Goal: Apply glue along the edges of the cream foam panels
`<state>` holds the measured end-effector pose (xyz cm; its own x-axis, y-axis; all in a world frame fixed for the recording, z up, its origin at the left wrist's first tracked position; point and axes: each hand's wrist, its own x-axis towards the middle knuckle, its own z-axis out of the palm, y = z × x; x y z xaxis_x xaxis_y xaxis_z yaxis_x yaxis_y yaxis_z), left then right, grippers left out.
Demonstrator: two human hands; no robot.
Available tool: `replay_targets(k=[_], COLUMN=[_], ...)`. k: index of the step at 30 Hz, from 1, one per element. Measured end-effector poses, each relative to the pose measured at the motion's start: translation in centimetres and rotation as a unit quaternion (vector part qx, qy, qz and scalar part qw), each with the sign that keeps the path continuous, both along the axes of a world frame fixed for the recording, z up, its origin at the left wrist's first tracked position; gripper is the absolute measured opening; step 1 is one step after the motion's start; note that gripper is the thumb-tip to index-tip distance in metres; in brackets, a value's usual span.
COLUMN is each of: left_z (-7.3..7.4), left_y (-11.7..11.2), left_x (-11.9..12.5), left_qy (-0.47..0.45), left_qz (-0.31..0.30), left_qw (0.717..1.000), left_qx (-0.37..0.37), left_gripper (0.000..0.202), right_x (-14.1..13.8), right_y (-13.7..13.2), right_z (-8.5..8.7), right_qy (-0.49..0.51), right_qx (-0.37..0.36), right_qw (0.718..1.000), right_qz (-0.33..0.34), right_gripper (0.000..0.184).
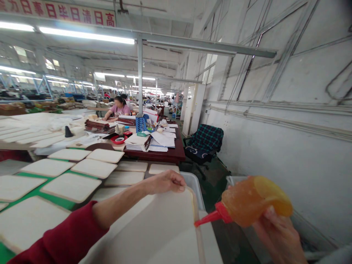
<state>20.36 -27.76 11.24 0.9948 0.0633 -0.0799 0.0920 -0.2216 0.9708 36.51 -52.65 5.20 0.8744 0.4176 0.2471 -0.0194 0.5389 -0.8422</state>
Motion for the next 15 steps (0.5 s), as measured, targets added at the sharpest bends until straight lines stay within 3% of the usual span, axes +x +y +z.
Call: replay_targets(k=[5,8,15], left_z=[-0.1,-0.2,-0.5], left_y=[0.4,0.6,1.1], left_x=[0.1,0.1,0.0], left_qy=[0.001,0.006,0.014], left_qz=[0.009,0.013,0.041], left_qw=[1.0,1.0,0.999], left_qx=[0.003,0.01,-0.001], left_gripper=[0.036,0.038,0.046], right_x=[-0.8,-0.8,0.2], right_y=[0.4,0.5,-0.4], right_z=[0.6,0.4,-1.2], right_qy=[0.0,-0.007,0.003], right_qx=[0.019,0.031,0.029], right_qw=[0.999,0.999,1.0], right_qz=[0.041,0.007,-0.007], right_gripper=[0.064,0.061,0.044])
